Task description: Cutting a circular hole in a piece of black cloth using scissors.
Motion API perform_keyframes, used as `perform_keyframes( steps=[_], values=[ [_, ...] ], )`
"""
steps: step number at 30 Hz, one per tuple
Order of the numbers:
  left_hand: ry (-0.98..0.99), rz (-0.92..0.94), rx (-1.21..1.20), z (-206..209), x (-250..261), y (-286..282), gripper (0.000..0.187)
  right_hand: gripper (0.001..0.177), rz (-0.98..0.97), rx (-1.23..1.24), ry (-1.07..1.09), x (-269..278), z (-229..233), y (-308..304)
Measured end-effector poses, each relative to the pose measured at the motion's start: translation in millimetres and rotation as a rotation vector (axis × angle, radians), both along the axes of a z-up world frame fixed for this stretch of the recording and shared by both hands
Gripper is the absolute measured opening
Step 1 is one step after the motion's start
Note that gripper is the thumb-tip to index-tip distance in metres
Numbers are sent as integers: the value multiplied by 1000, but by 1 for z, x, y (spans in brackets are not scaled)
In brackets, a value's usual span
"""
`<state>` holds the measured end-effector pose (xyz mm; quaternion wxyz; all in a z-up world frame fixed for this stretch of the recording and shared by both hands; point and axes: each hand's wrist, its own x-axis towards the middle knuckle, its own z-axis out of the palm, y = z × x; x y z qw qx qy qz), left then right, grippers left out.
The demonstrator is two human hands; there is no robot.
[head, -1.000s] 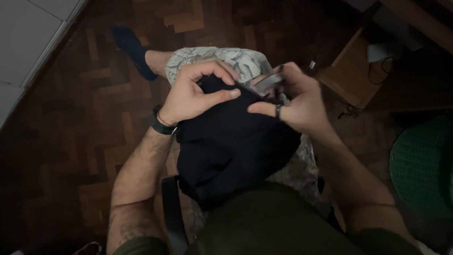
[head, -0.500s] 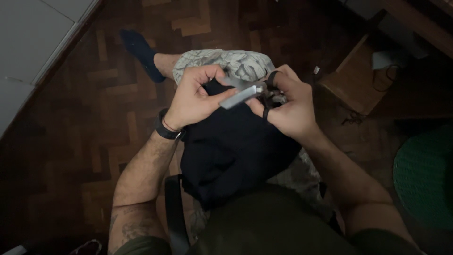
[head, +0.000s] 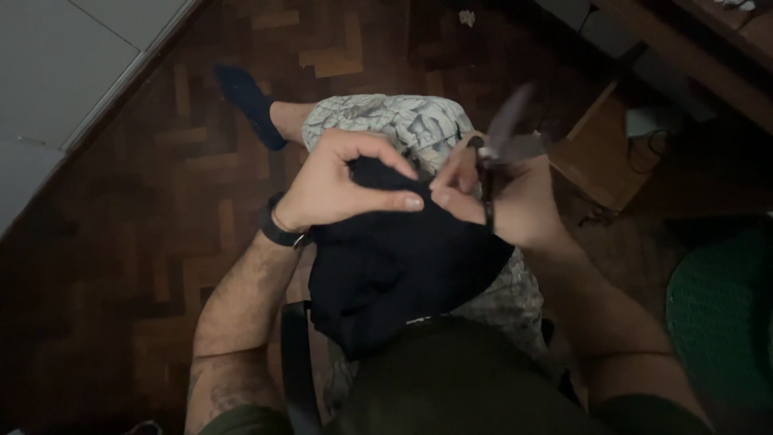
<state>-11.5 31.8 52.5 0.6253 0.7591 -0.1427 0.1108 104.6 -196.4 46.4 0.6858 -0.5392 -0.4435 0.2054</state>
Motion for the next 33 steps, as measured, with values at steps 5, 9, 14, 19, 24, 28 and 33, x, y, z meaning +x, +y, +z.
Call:
perform_keyframes(
  steps=[5,9,14,19,24,28,33],
  values=[
    [89,31,-58,15,-14,-7,25,26,35,-54,230,-1,8,-5],
    [-70,81,-29,13,-11,2,30,21,31,-79,403,10,-27,-2],
    [41,175,127,-14,-10,16,28,19,-8,-143,393,7,-28,1],
    [3,212,230,-5,-16,18,18,21,53,-107,304,11,-23,-1],
    [-90,175,212,32,-31,-1,34,23,90,-174,233,-7,-3,-3],
    [-173,163,287,29,-43,-9,27,23,91,-120,231,-10,-1,-6],
    [-85,261,371,53,-65,-26,19,21,150,-67,304,-17,0,-21]
  ],
)
